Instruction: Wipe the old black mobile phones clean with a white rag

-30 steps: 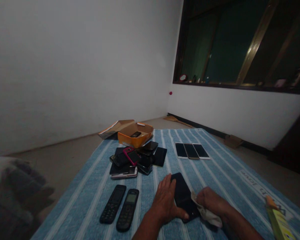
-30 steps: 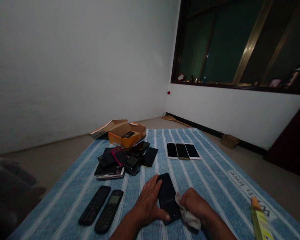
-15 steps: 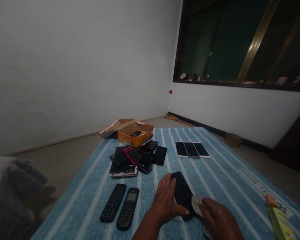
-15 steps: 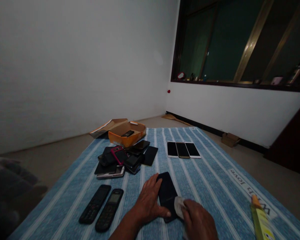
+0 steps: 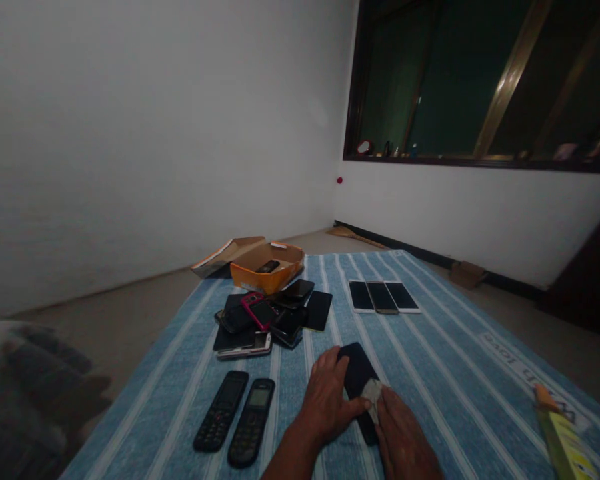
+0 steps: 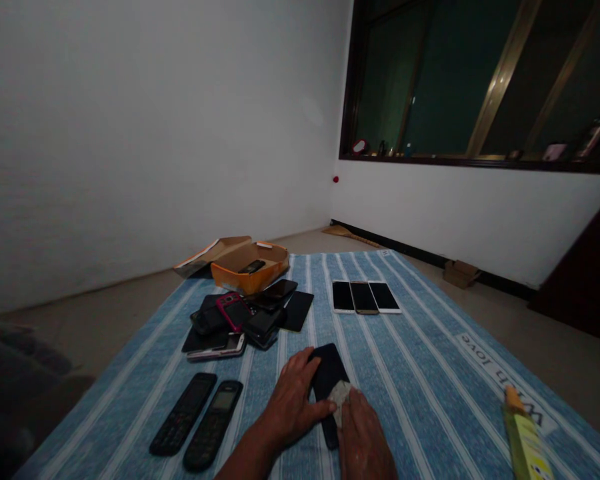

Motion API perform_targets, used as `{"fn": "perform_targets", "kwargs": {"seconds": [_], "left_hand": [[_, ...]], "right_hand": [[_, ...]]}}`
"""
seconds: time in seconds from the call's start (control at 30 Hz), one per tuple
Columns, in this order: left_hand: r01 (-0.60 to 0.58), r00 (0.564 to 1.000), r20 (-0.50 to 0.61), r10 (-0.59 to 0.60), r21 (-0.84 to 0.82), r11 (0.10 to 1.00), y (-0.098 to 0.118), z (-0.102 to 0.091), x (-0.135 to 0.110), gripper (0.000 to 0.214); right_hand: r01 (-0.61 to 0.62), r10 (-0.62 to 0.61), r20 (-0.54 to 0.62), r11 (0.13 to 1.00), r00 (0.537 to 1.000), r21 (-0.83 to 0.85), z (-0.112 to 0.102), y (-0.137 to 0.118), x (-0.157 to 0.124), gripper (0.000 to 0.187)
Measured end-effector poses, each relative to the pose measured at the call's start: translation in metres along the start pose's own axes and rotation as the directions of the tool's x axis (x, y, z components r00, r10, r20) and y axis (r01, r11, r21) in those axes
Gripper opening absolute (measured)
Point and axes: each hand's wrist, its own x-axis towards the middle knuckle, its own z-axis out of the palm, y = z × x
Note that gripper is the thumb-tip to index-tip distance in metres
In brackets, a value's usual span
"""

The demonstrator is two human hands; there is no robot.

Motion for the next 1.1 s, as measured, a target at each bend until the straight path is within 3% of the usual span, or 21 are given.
{"fn": "perform_targets", "kwargs": {"seconds": [0.07,0.37,0.47,0.6,0.7,0.87,1.0,1.1], "left_hand": [[-0.011,1.000,-0.021,0.011,0.001,1.000,0.000,0.001,0.000,0.076],[-0.026,0.997,-0.065,0.029,0.036,0.999,-0.003,0.008,0.000,0.067],[-0.035,0.999,-0.015,0.035,0.019,0.999,-0.001,0.004,0.000,0.076],[-0.010,0.999,0.045,0.012,-0.032,0.999,-0.001,0.000,0.001,0.105],[-0.012,0.999,0.048,0.014,-0.044,0.999,-0.006,0.005,0.001,0.111],[-0.069,0.997,-0.023,0.069,0.000,0.998,-0.012,0.015,-0.001,0.097],[-0.067,0.998,-0.008,0.067,0.007,0.998,-0.013,0.014,-0.001,0.092],[-0.076,0.997,0.011,0.077,-0.043,0.996,-0.017,0.010,0.000,0.094]], "right_hand": [[-0.029,0.028,0.010,0.999,1.000,0.028,-0.001,-0.006,0.012,0.047],[-0.181,0.122,0.288,0.965,0.950,0.190,0.000,-0.012,0.084,0.041],[-0.249,0.169,0.355,0.949,0.919,0.195,0.008,-0.012,0.106,0.041],[-0.222,0.125,0.418,0.956,0.900,0.192,0.014,-0.009,0.128,0.041],[-0.189,0.081,0.419,0.956,0.904,0.223,0.008,-0.009,0.128,0.042],[-0.117,-0.014,0.420,0.952,0.907,0.284,-0.021,-0.016,0.102,0.043],[-0.085,-0.068,0.479,0.953,0.875,0.290,-0.045,-0.022,0.085,0.039],[-0.068,-0.070,0.470,0.960,0.880,0.270,-0.049,-0.024,0.072,0.042]]}}
